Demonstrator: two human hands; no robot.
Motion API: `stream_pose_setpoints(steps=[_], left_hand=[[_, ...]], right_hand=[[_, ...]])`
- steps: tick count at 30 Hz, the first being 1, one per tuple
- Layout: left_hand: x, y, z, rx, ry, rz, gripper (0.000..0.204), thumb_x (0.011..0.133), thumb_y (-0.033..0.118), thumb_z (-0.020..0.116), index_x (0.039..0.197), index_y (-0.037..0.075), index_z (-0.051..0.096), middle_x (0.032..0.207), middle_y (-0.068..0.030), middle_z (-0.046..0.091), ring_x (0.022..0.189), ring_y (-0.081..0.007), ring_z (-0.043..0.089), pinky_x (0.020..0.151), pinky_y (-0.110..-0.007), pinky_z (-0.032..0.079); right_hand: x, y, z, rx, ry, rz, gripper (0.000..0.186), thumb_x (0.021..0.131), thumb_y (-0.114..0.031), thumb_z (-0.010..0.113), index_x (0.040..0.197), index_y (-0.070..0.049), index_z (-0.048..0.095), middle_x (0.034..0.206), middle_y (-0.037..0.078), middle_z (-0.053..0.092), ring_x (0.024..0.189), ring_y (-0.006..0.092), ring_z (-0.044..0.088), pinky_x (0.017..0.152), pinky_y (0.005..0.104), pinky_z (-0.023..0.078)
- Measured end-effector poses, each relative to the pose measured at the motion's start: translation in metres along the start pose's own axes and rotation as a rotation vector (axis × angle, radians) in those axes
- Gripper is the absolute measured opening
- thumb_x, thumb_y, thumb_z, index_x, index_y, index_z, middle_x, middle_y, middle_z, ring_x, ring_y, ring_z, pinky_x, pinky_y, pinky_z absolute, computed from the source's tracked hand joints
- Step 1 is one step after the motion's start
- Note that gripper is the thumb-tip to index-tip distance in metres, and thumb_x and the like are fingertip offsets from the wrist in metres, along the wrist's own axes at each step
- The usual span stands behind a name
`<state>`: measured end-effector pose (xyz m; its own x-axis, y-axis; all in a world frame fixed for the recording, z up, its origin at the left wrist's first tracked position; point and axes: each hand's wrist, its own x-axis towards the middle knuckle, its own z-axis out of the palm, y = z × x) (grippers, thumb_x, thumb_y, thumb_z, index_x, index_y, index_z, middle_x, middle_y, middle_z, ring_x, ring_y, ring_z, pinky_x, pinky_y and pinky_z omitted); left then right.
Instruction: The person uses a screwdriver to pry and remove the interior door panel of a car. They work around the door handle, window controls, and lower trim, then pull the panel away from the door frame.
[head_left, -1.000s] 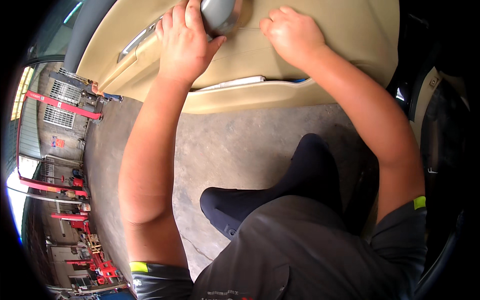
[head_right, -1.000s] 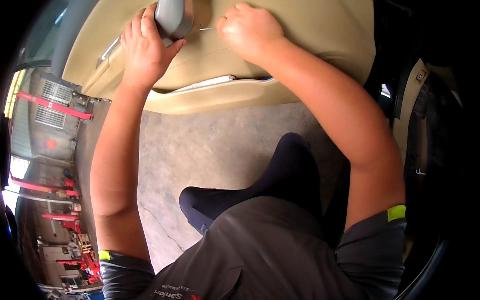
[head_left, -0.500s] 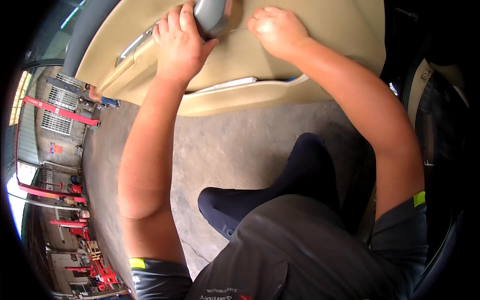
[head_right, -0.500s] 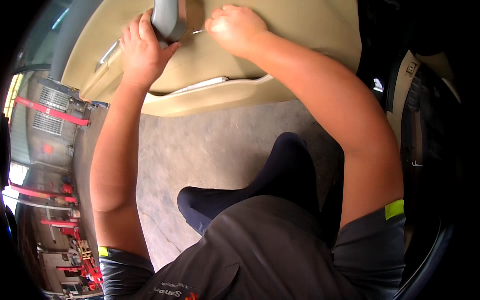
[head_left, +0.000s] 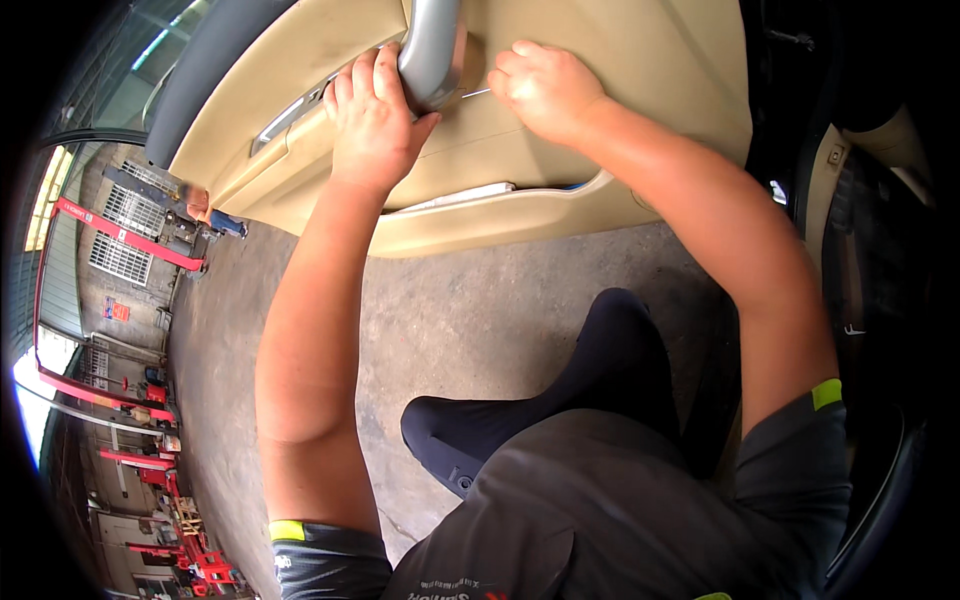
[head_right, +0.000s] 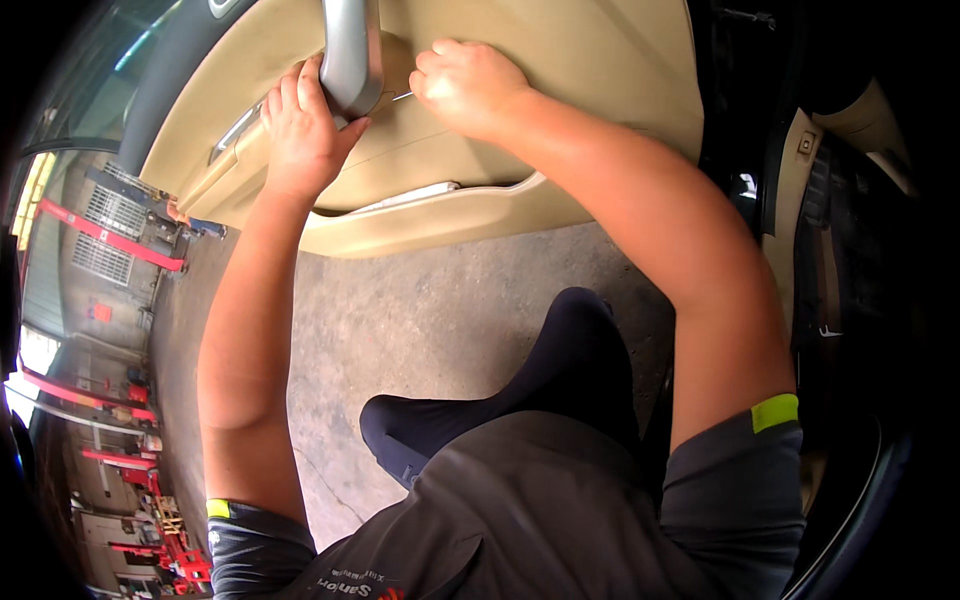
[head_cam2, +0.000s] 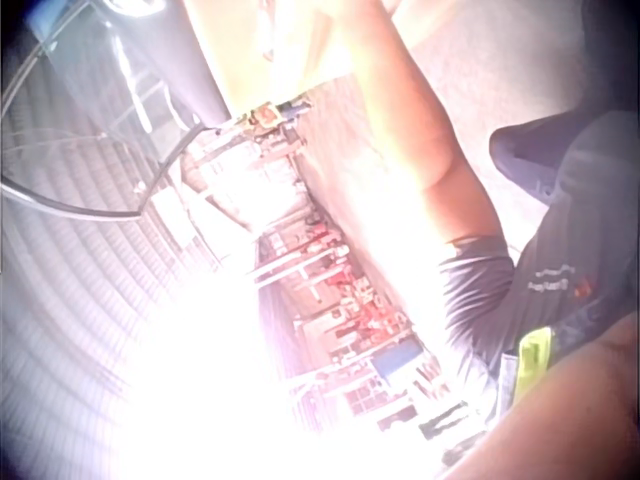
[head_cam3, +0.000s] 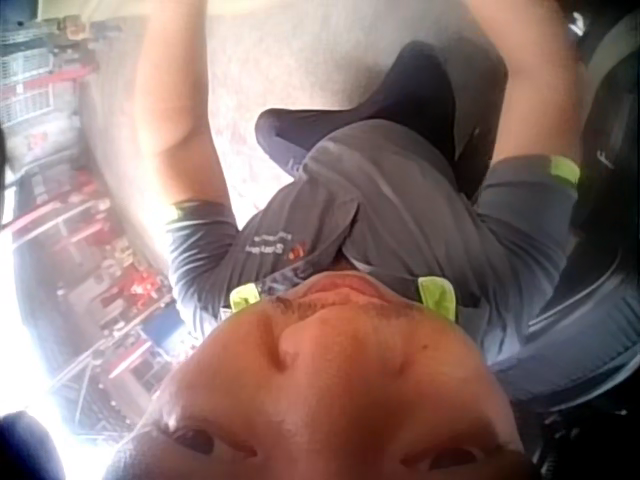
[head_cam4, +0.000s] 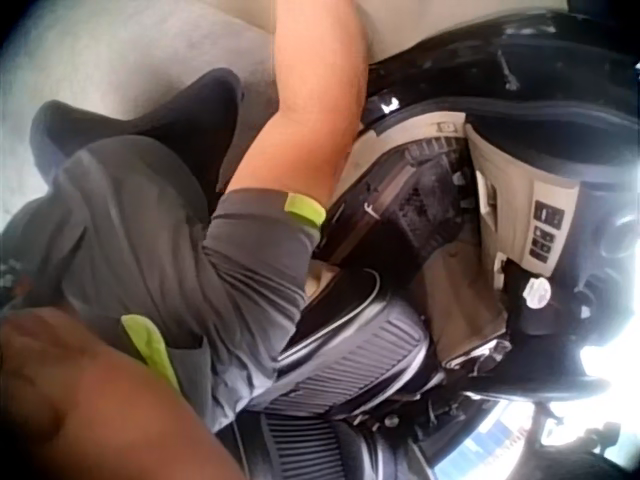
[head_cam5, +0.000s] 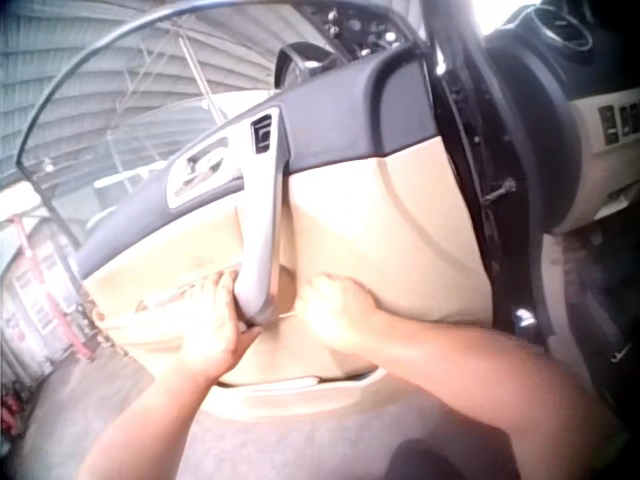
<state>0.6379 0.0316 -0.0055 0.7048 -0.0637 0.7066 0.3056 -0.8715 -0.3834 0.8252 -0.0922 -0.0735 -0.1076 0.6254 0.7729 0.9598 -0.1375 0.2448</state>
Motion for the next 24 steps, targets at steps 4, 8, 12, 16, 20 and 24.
stream_pose_setpoints(steps=[4, 8, 12, 16, 20, 24], left_hand=[[-0.005, -0.003, 0.002, 0.012, -0.004, -0.006, 0.096, 0.064, 0.023, 0.087, 0.142, 0.005, 0.034, 0.132, -0.0188, 0.047, 0.114, -0.0379, 0.047, 0.101, -0.052, 0.032], [-0.003, -0.003, 0.004, -0.007, 0.017, 0.014, 0.095, 0.065, 0.024, 0.087, 0.142, 0.006, 0.035, 0.131, -0.0174, 0.048, 0.113, -0.0374, 0.047, 0.101, -0.052, 0.032], [-0.004, -0.006, 0.008, 0.008, 0.031, 0.016, 0.094, 0.065, 0.025, 0.087, 0.141, 0.007, 0.035, 0.131, -0.0171, 0.048, 0.114, -0.0376, 0.047, 0.100, -0.051, 0.032], [-0.006, -0.002, 0.004, 0.031, 0.071, 0.059, 0.093, 0.064, 0.026, 0.087, 0.140, 0.006, 0.038, 0.131, -0.0179, 0.048, 0.114, -0.0378, 0.047, 0.099, -0.050, 0.033], [0.000, 0.013, -0.012, -0.021, 0.031, 0.053, 0.099, 0.058, 0.015, 0.087, 0.139, -0.005, 0.034, 0.127, -0.0287, 0.046, 0.113, -0.0448, 0.047, 0.100, -0.053, 0.037], [0.003, 0.014, -0.013, 0.008, 0.018, 0.032, 0.101, 0.058, 0.016, 0.087, 0.141, -0.004, 0.033, 0.129, -0.0290, 0.046, 0.117, -0.0449, 0.046, 0.101, -0.053, 0.036]], right_hand=[[0.008, 0.002, -0.004, -0.038, -0.079, -0.086, 0.009, 0.075, -0.008, 0.064, 0.084, -0.008, 0.066, 0.085, 0.003, 0.061, 0.088, 0.0215, 0.060, 0.070, 0.0334, 0.056], [0.007, 0.006, -0.010, -0.081, -0.086, -0.142, 0.009, 0.075, -0.008, 0.063, 0.084, -0.007, 0.066, 0.087, 0.003, 0.061, 0.090, 0.0214, 0.060, 0.070, 0.0340, 0.056], [0.007, 0.012, -0.008, -0.110, -0.027, -0.219, 0.007, 0.074, -0.012, 0.062, 0.080, -0.009, 0.061, 0.083, 0.005, 0.060, 0.082, 0.0231, 0.061, 0.067, 0.0346, 0.054], [0.018, 0.007, -0.027, -0.105, -0.169, -0.218, 0.011, 0.078, -0.015, 0.059, 0.082, -0.009, 0.067, 0.087, 0.010, 0.066, 0.082, 0.0263, 0.066, 0.069, 0.0390, 0.055], [0.011, 0.000, -0.020, -0.086, -0.204, -0.112, 0.012, 0.080, -0.014, 0.058, 0.086, -0.007, 0.067, 0.087, 0.012, 0.066, 0.083, 0.0278, 0.066, 0.071, 0.0401, 0.055], [0.001, -0.003, 0.003, -0.012, -0.121, -0.016, 0.013, 0.081, -0.014, 0.058, 0.088, -0.007, 0.067, 0.090, 0.013, 0.066, 0.084, 0.0286, 0.067, 0.074, 0.0407, 0.055]])
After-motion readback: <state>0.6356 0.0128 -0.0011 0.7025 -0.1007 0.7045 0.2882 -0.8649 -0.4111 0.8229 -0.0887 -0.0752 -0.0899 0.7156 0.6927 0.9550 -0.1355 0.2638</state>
